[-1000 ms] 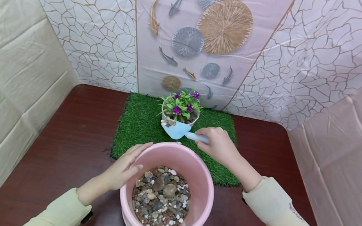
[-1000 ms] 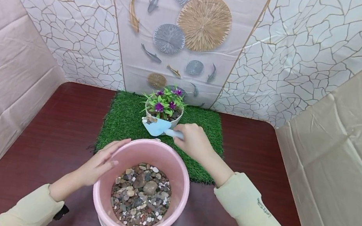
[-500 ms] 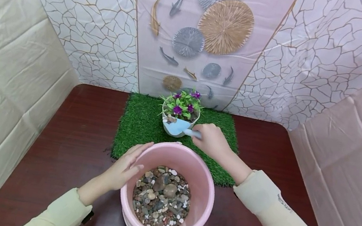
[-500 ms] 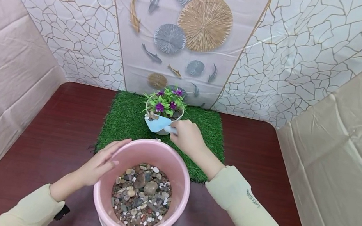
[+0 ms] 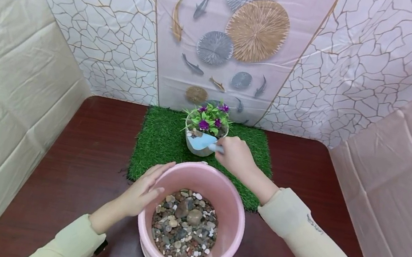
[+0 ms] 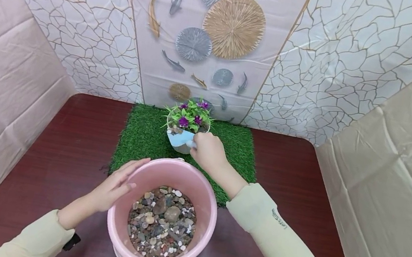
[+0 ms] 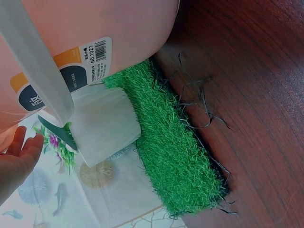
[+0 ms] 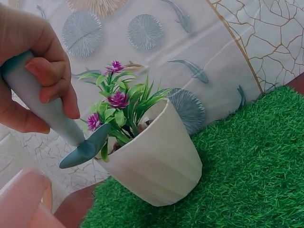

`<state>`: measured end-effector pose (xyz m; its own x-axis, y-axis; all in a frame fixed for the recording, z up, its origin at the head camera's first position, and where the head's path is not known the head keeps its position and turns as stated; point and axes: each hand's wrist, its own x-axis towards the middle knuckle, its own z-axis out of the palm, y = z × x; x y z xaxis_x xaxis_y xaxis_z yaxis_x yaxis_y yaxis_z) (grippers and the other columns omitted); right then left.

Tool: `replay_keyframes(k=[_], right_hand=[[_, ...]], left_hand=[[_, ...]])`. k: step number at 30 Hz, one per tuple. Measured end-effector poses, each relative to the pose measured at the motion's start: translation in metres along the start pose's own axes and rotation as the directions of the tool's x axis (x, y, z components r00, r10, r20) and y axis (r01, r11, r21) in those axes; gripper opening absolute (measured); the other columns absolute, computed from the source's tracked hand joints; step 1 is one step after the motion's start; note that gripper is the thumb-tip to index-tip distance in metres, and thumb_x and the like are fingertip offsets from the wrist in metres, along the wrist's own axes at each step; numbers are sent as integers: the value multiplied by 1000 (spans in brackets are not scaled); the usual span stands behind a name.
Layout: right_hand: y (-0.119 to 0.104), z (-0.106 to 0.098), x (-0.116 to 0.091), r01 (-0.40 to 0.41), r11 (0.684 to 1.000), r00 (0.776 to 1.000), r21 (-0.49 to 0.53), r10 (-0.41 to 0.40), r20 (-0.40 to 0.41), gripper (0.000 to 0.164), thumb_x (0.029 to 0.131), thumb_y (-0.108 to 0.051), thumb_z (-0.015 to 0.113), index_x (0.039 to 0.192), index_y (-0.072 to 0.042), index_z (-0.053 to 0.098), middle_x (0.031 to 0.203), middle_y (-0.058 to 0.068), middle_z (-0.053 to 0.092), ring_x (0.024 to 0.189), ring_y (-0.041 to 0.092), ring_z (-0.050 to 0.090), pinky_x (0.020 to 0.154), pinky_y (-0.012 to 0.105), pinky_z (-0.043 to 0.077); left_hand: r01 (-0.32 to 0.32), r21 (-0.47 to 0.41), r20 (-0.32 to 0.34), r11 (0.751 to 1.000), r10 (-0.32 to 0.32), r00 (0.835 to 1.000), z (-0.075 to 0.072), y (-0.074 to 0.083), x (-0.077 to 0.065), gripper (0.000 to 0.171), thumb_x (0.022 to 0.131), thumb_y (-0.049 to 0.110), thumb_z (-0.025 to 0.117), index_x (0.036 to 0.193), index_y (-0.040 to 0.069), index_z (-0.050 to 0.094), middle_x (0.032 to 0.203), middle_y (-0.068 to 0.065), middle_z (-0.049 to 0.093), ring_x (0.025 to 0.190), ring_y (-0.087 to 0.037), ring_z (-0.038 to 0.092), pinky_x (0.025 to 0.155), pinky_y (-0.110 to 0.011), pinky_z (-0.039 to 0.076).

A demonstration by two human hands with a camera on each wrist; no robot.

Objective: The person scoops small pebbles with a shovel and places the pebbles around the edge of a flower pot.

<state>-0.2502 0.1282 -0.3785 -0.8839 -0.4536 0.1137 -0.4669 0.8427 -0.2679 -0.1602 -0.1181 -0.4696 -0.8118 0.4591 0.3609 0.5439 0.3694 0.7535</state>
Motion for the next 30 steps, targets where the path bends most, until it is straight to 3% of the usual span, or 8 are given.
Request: replay_keyframes(k=[9,14,20,30], right_hand=[[-3,-3,8,-45,999,999,0,45,8,11,81,-3,60,71,-4,65,62,6,59,49,12,38,48,23,32],[-5,-2,14,-94,996,995,6,94,26,35,83,-3,58,55,-13,39,51,-2,32,47,10,25,45,21,25],[-7,-2,23,-129,992,991,-15,129,40,48,85,-5,59,54,-17,24,50,-4,18,47,10,17,44,21,21],[-11,-4,37,-154,987,984,-48,157,89,51,84,-6,59,54,-16,19,53,-4,11,50,10,9,45,22,15]], left_hand=[[14,-10,-7,1000,-14,1000,0,2,0,59,87,2,46,144,-2,32,136,-21,46,124,-35,44,100,-56,38],[9,-3,-9,1000,-9,1000,1,0,0,59,86,1,46,144,-2,33,136,-21,46,124,-35,44,100,-56,38],[4,-7,-12,1000,-4,1000,1,0,0,59,86,1,46,144,-2,33,136,-21,46,125,-35,44,101,-56,37],[-4,1,-9,1000,4,1000,1,-2,0,59,86,0,46,143,-3,33,135,-20,47,123,-34,45,100,-55,39]])
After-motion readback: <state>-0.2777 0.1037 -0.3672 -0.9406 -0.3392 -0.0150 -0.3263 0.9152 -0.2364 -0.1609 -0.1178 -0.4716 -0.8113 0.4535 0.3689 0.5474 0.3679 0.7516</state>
